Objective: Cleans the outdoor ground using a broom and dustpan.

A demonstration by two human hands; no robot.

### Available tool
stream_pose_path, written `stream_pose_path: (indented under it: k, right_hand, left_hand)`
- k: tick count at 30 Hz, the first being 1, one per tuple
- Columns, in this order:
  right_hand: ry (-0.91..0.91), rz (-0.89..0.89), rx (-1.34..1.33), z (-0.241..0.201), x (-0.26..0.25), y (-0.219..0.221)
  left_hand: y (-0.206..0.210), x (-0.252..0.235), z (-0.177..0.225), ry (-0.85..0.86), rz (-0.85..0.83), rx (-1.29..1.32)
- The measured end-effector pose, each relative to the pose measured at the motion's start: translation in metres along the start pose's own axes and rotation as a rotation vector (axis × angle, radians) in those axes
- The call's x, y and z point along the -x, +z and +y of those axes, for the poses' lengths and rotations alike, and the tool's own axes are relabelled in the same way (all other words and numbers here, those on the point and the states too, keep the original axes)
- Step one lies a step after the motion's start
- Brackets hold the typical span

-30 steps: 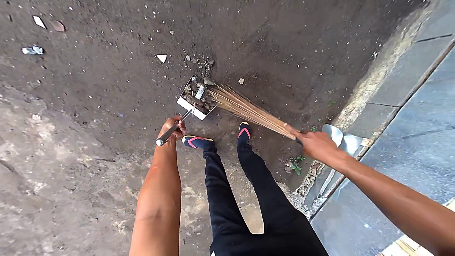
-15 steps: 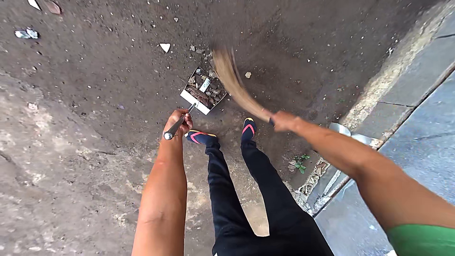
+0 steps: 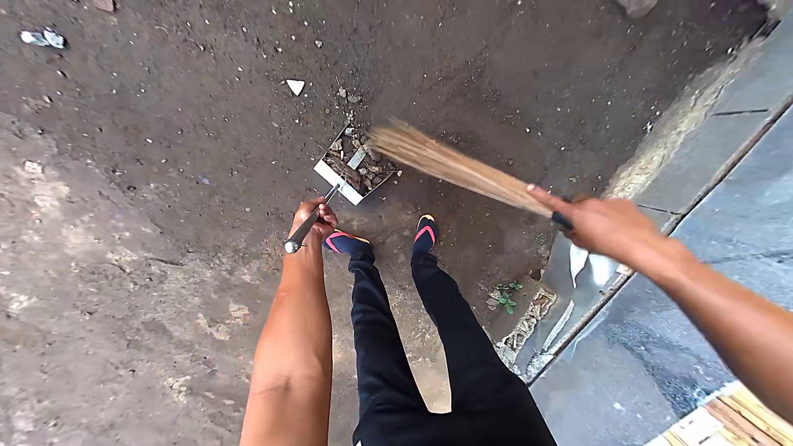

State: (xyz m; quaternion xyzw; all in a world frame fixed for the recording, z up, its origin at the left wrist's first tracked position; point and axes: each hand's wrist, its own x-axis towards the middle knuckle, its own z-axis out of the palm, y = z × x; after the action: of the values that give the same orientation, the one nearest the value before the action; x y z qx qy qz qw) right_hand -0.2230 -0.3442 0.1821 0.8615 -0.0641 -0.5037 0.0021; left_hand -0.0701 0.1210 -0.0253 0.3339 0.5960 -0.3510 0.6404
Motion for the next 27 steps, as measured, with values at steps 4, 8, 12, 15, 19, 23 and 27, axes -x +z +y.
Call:
stream_pose_path:
  k: [4, 8, 12, 15, 19, 23, 27]
  right_hand:
    - [-0.042, 0.15, 0.073, 0.001, -0.062, -0.065]
    - [-0.107, 0.247, 0.066, -0.039, -0.185, -0.111]
    - [-0.072, 0.013, 0.149, -0.078, -0.251, -0.093]
    - [-0.077, -0.241, 0.178, -0.067, -0.215, -0.055]
    - [-0.06, -0.166, -0.001, -0.017, -0.123, -0.044]
    - [0.041, -0.092, -0.322, 0.019, -0.036, -0.006]
    - [0.228, -0.019, -0.675, 0.002, -0.008, 0.091]
  left_hand:
    - [-0.006, -0.001, -0.005, -0.003, 0.005, 0.04]
    - [0.002, -0.005, -0.003, -0.02, 0.021, -0.04]
    - [0.0, -0.006, -0.003, -0.042, 0.039, -0.056]
    - [-0.004, -0.006, -0.001, -0.065, 0.038, -0.098]
    - [0.004, -0.009, 0.003, -0.11, 0.015, -0.195]
    - [0.015, -0.012, 0.013, -0.131, 0.096, -0.37]
    - [0.037, -0.021, 0.024, -0.166, 0.195, -0.732]
